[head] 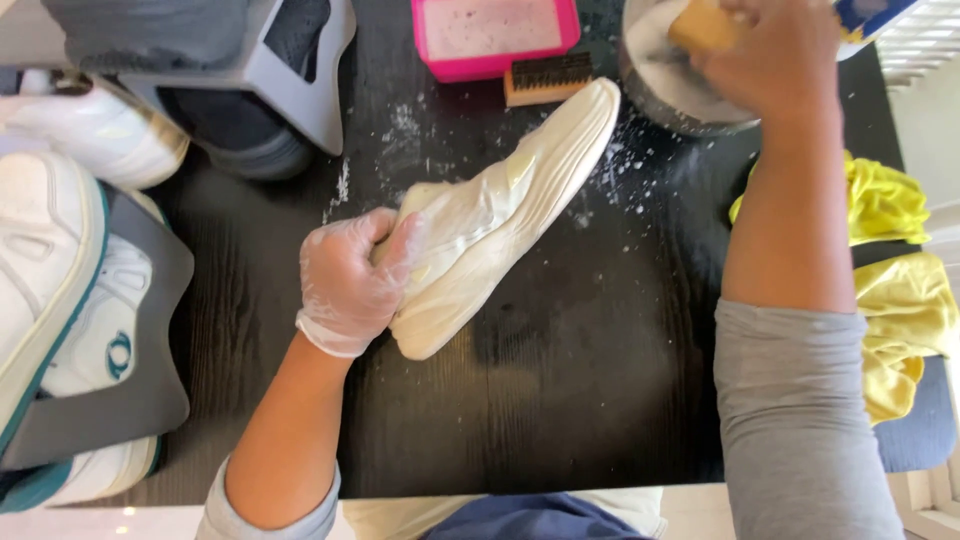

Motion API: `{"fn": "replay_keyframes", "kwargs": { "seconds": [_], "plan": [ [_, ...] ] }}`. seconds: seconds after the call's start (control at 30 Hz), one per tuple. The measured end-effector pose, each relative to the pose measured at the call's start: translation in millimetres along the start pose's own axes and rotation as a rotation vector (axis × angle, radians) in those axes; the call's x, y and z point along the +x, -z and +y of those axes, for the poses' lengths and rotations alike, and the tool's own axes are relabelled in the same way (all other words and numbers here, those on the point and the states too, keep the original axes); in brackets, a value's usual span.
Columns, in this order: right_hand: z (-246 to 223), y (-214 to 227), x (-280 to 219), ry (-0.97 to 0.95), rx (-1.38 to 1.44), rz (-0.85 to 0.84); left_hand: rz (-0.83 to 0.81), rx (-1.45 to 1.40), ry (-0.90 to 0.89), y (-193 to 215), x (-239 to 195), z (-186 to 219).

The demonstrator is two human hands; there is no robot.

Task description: The person scrubs a white sneaker with a sponge dipped in soapy water, then wipes it with a yellow cloth. The process is repeated on different areas of the shoe, including the toe and side panels.

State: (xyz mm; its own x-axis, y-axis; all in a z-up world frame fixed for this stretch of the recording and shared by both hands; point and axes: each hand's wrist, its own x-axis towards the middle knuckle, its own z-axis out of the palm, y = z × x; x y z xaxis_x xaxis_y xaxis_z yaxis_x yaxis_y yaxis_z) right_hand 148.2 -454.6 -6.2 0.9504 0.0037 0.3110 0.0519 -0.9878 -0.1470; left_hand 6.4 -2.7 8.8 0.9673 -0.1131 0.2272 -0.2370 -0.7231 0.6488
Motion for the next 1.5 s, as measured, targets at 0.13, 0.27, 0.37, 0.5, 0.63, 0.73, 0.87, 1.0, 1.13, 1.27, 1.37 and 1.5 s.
{"fn": "replay_keyframes", "kwargs": {
  "seconds": [0.13,0.27,0.37,0.5,0.63,0.73,0.87,1.0,1.13,1.27,1.37,1.5],
  "plan": [
    [-17,16,-4,-0.298,0.248,-0.151,0.025,-0.028,-0.023,0,1,-2],
    [-21,21,-5,-0.373,0.284,-0.136,-0.004,-0.041,0.000,2,1,1],
    [-12,11,-1,-0.179,0.071,-0.075,0.038,-0.036,-0.080,-1,0,-3],
    [-11,11,-1,-0.219,0.237,-0.094,0.031,-0.039,-0.066,1,2,-2],
    [-16,14,-3,-0.212,0.090,-0.196,0.004,-0.052,-0.023,0,0,1],
    [-5,6,1,-0.151,0.075,-0.150,-0.002,-0.057,0.026,1,1,2],
    [-19,17,0,-0.260,0.237,-0.286,0.000,-0.067,0.023,0,0,1],
    [-11,7,-3,-0.052,0.032,-0.130,-0.020,-0.066,0.062,1,0,4],
    [-12,9,-4,-0.152,0.137,-0.193,-0.015,-0.079,0.075,1,0,5],
    [-42,38,-8,-0.277,0.253,-0.333,-0.002,-0.072,0.057,0,-1,2],
    [-12,17,-8,-0.103,0.187,-0.109,0.003,-0.072,0.044,0,-1,2],
    [-23,42,-11,-0.293,0.266,-0.146,0.007,-0.067,0.031,-4,-2,-7]
  ]
}}
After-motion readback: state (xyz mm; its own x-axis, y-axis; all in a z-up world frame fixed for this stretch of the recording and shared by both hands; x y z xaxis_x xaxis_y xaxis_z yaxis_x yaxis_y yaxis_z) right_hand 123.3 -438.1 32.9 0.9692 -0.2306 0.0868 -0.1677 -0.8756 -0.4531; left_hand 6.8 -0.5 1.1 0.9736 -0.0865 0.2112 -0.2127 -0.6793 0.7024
